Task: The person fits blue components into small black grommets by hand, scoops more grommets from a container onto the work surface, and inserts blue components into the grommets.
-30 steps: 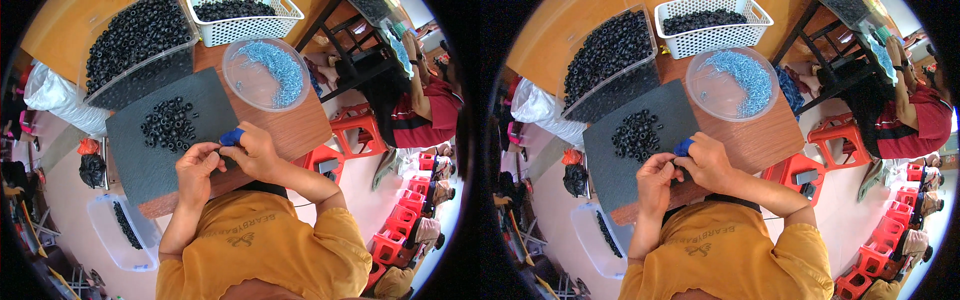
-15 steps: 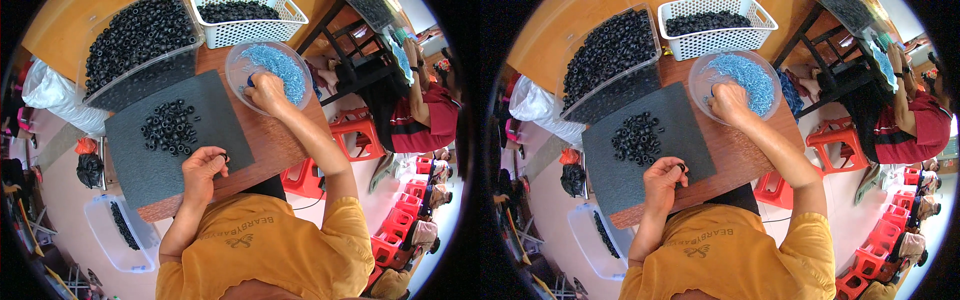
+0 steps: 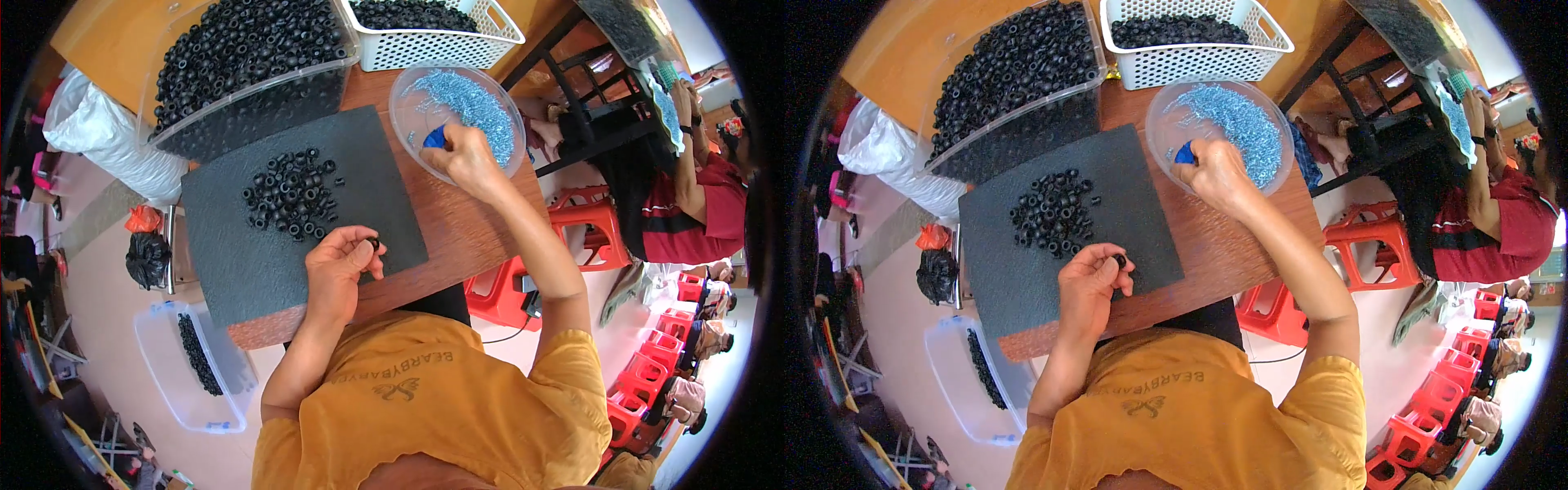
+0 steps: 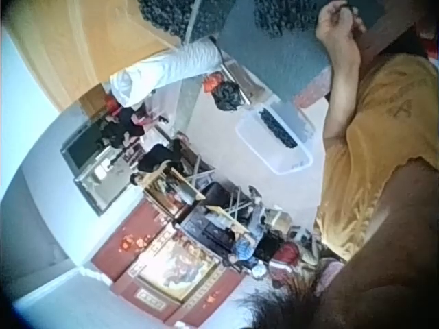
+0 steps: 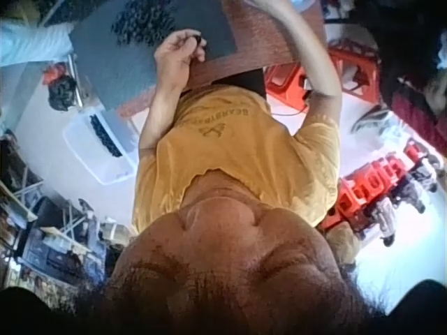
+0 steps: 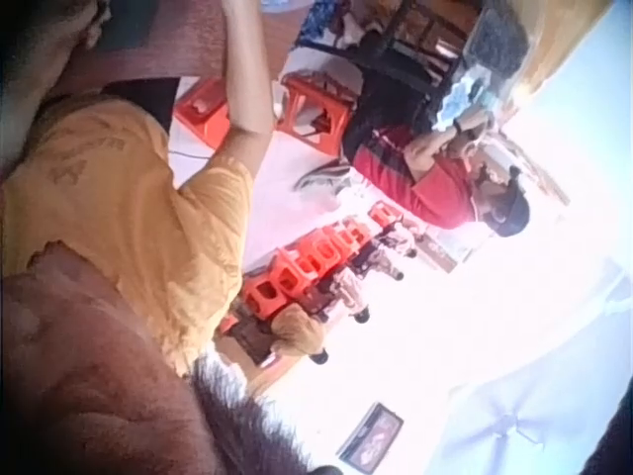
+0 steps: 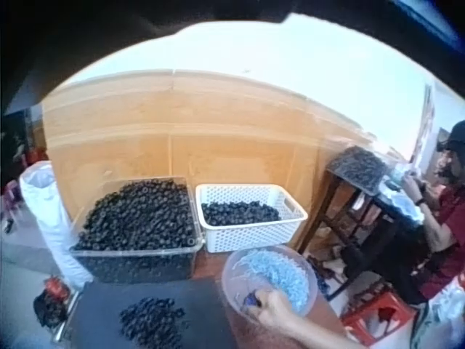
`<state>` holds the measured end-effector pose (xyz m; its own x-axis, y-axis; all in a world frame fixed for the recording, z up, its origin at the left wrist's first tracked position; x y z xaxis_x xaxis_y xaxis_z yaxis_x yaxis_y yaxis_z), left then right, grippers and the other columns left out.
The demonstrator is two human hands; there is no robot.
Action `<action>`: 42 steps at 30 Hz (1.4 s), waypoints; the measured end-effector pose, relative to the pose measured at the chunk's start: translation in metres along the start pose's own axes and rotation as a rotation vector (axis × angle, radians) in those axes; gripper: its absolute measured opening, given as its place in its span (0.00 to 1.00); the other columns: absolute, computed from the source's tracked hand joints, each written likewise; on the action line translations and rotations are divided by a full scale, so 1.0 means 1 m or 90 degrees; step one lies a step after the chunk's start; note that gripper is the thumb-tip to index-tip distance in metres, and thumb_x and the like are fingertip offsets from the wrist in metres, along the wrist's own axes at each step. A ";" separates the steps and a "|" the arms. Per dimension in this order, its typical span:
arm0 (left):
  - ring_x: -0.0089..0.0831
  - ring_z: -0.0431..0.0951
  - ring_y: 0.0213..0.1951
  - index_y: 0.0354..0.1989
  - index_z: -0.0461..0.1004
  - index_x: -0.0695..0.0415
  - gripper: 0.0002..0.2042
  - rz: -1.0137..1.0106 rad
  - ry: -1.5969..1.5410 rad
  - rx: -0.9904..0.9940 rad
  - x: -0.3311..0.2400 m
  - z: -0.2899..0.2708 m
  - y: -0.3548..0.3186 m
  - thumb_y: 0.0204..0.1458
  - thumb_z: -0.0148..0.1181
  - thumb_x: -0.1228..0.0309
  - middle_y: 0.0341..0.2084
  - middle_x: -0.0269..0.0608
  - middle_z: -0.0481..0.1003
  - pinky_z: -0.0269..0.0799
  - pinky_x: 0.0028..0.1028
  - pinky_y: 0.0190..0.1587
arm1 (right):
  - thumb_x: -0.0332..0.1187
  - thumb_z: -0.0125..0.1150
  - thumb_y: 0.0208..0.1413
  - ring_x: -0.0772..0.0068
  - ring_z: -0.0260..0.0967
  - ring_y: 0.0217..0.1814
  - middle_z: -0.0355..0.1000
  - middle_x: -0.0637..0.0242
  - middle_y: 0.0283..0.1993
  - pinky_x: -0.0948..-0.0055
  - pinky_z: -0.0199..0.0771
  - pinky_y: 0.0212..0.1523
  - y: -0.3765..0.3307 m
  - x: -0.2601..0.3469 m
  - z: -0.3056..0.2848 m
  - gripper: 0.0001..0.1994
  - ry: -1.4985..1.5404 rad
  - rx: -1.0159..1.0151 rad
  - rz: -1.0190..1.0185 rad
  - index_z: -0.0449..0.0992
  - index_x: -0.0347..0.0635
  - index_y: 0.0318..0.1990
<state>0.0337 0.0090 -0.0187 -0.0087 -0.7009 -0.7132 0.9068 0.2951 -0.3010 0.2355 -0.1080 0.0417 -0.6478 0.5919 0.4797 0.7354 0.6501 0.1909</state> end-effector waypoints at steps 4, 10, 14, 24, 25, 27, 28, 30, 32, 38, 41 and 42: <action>0.26 0.73 0.24 0.38 0.70 0.67 0.07 0.004 -0.040 -0.002 -0.003 0.002 0.001 0.51 0.54 0.79 0.27 0.46 0.74 0.72 0.24 0.28 | 0.31 0.65 0.43 0.80 0.63 0.20 0.68 0.64 0.17 0.74 0.64 0.21 -0.037 0.036 0.002 0.11 0.297 0.176 0.066 0.73 0.30 0.24; 0.25 0.73 0.26 0.39 0.71 0.67 0.08 0.046 -0.024 0.009 -0.003 0.001 -0.004 0.50 0.55 0.79 0.27 0.43 0.74 0.73 0.23 0.29 | 0.32 0.66 0.40 0.77 0.62 0.17 0.66 0.55 0.15 0.70 0.62 0.18 -0.057 0.068 0.013 0.12 0.360 0.302 0.031 0.72 0.30 0.21; 0.24 0.73 0.27 0.39 0.71 0.66 0.08 0.119 0.061 -0.001 -0.007 0.003 -0.009 0.50 0.55 0.79 0.27 0.40 0.73 0.73 0.23 0.30 | 0.31 0.66 0.39 0.79 0.62 0.17 0.65 0.56 0.14 0.72 0.62 0.18 -0.059 0.072 0.017 0.12 0.391 0.332 0.076 0.72 0.29 0.21; 0.24 0.74 0.27 0.39 0.72 0.66 0.09 0.145 0.055 0.021 -0.006 -0.003 -0.012 0.49 0.57 0.78 0.29 0.40 0.74 0.73 0.22 0.30 | 0.33 0.65 0.42 0.82 0.64 0.20 0.69 0.65 0.17 0.78 0.63 0.19 -0.062 0.075 0.023 0.12 0.514 0.323 0.168 0.74 0.31 0.22; 0.24 0.74 0.27 0.39 0.72 0.66 0.09 0.146 0.054 0.020 -0.006 -0.003 -0.012 0.49 0.57 0.78 0.29 0.40 0.74 0.73 0.22 0.30 | 0.33 0.65 0.42 0.82 0.64 0.20 0.69 0.65 0.17 0.78 0.63 0.19 -0.063 0.076 0.024 0.12 0.513 0.325 0.168 0.74 0.31 0.22; 0.24 0.74 0.27 0.38 0.72 0.66 0.09 0.145 0.034 0.012 -0.005 -0.003 -0.012 0.49 0.57 0.78 0.29 0.41 0.74 0.73 0.23 0.30 | 0.34 0.66 0.41 0.83 0.63 0.19 0.68 0.66 0.16 0.78 0.62 0.17 -0.063 0.075 0.027 0.13 0.506 0.297 0.180 0.73 0.31 0.20; 0.24 0.74 0.27 0.38 0.72 0.66 0.09 0.145 0.033 0.012 -0.005 -0.004 -0.012 0.49 0.57 0.78 0.29 0.41 0.74 0.73 0.23 0.30 | 0.34 0.66 0.41 0.83 0.63 0.19 0.68 0.66 0.16 0.78 0.62 0.17 -0.065 0.073 0.030 0.13 0.505 0.298 0.180 0.73 0.31 0.20; 0.24 0.74 0.27 0.39 0.71 0.66 0.09 0.139 0.026 0.017 -0.004 -0.004 -0.012 0.49 0.57 0.78 0.29 0.41 0.74 0.73 0.23 0.30 | 0.37 0.68 0.40 0.84 0.61 0.18 0.66 0.67 0.14 0.77 0.60 0.15 -0.068 0.067 0.037 0.16 0.466 0.248 0.156 0.71 0.32 0.18; 0.24 0.74 0.26 0.39 0.71 0.66 0.09 0.131 0.014 0.011 -0.002 -0.004 -0.012 0.49 0.57 0.78 0.29 0.41 0.74 0.73 0.23 0.30 | 0.38 0.69 0.39 0.84 0.60 0.17 0.65 0.67 0.13 0.77 0.59 0.15 -0.070 0.064 0.041 0.17 0.447 0.234 0.150 0.71 0.32 0.17; 0.27 0.74 0.26 0.38 0.70 0.67 0.08 0.120 -0.068 0.020 -0.001 -0.009 -0.011 0.49 0.56 0.79 0.29 0.44 0.74 0.73 0.25 0.29 | 0.40 0.69 0.40 0.83 0.61 0.17 0.65 0.65 0.12 0.75 0.59 0.14 -0.070 0.068 0.043 0.19 0.458 0.242 0.175 0.70 0.32 0.16; 0.28 0.74 0.25 0.38 0.70 0.67 0.08 0.102 -0.118 0.048 -0.004 -0.009 -0.010 0.49 0.55 0.79 0.29 0.45 0.74 0.73 0.27 0.28 | 0.37 0.67 0.42 0.77 0.63 0.17 0.66 0.62 0.14 0.73 0.60 0.16 -0.061 0.071 0.045 0.17 0.486 0.202 0.157 0.70 0.32 0.16; 0.29 0.74 0.25 0.37 0.70 0.67 0.08 0.085 -0.139 0.057 -0.005 -0.008 -0.011 0.49 0.55 0.79 0.29 0.46 0.74 0.73 0.27 0.28 | 0.35 0.66 0.42 0.73 0.64 0.17 0.66 0.60 0.15 0.70 0.62 0.18 -0.055 0.072 0.043 0.15 0.465 0.151 0.135 0.69 0.33 0.17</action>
<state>0.0202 0.0143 -0.0167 0.1955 -0.7864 -0.5860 0.9278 0.3419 -0.1492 0.1404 -0.0803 0.0285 -0.1439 0.3058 0.9412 0.7131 0.6914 -0.1156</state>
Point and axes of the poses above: each hand's wrist, its own y-axis towards the middle knuckle, its own z-axis out of the palm, x = y × z, the point moved 3 cm from there along y, towards the middle knuckle
